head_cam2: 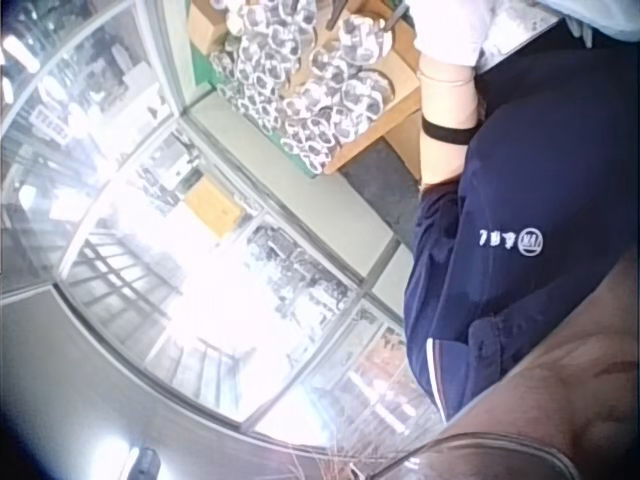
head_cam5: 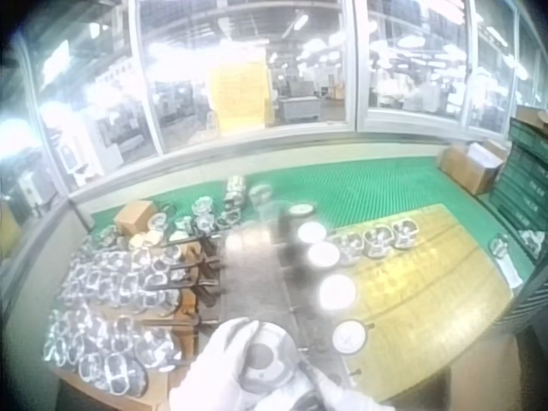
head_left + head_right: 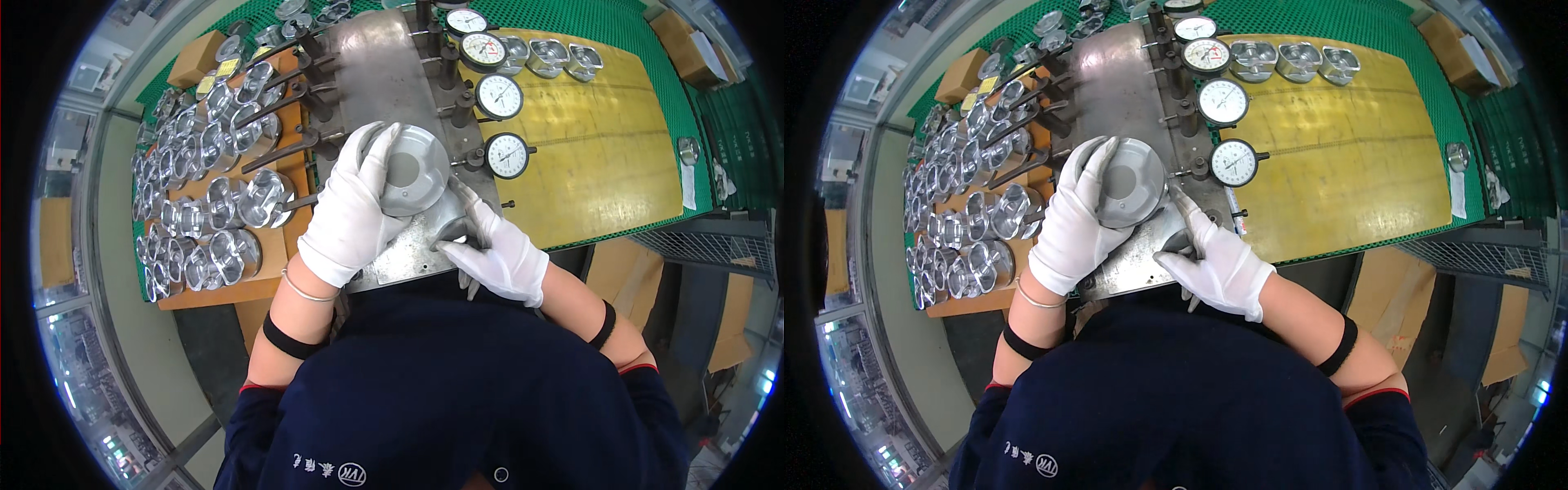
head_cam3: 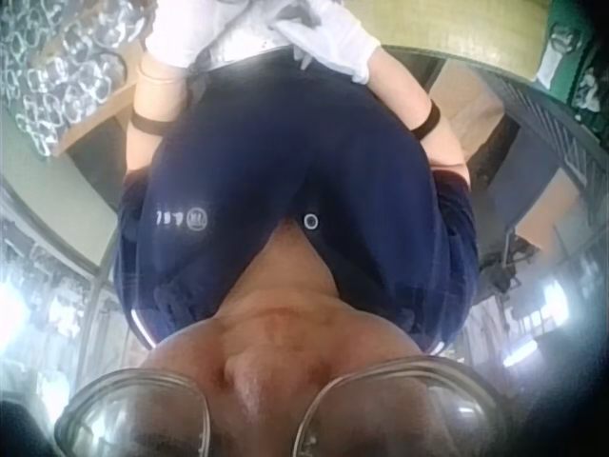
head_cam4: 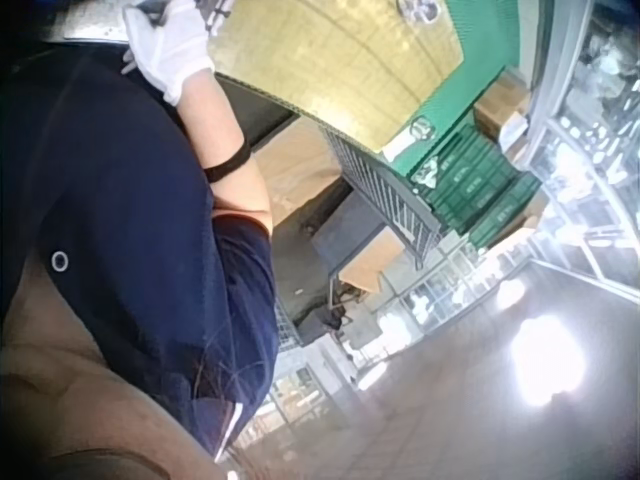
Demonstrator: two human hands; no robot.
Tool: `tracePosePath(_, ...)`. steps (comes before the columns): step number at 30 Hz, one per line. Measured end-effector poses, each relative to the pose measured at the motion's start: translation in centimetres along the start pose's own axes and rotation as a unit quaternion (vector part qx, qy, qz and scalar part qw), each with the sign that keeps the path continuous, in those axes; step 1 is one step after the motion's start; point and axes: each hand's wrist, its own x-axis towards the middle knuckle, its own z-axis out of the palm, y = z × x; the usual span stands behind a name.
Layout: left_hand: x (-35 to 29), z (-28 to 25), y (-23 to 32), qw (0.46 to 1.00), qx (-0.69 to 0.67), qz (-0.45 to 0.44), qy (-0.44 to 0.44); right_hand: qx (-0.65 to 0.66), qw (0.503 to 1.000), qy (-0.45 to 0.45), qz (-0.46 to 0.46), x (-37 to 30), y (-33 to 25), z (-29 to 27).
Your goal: Measure metal pistons using dial indicator gauges on an inspection jig and then sort and stack them into storage bins.
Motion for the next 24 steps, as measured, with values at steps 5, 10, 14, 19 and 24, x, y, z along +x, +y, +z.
tracePosePath(5,0.0,0.2,-0.2,1.000,-0.008,0.011,0.008,-0.030,0.997,0.013,-0.064,0.5,1.7,0.0)
tracePosePath(10,0.0,0.3,-0.1,1.000,-0.004,0.001,0.008,-0.029,0.998,0.011,-0.051,0.5,1.2,-0.1)
tracePosePath(14,-0.1,0.3,0.0,1.000,-0.006,-0.004,0.009,-0.028,0.997,0.010,-0.069,0.7,2.0,-0.1)
tracePosePath(19,0.1,0.2,0.1,1.000,-0.004,-0.005,0.008,0.033,0.999,-0.021,-0.020,0.6,1.2,-0.1)
tracePosePath(24,0.0,0.3,0.0,1.000,-0.001,-0.004,0.010,0.040,0.993,-0.044,0.102,0.2,-1.4,-0.4)
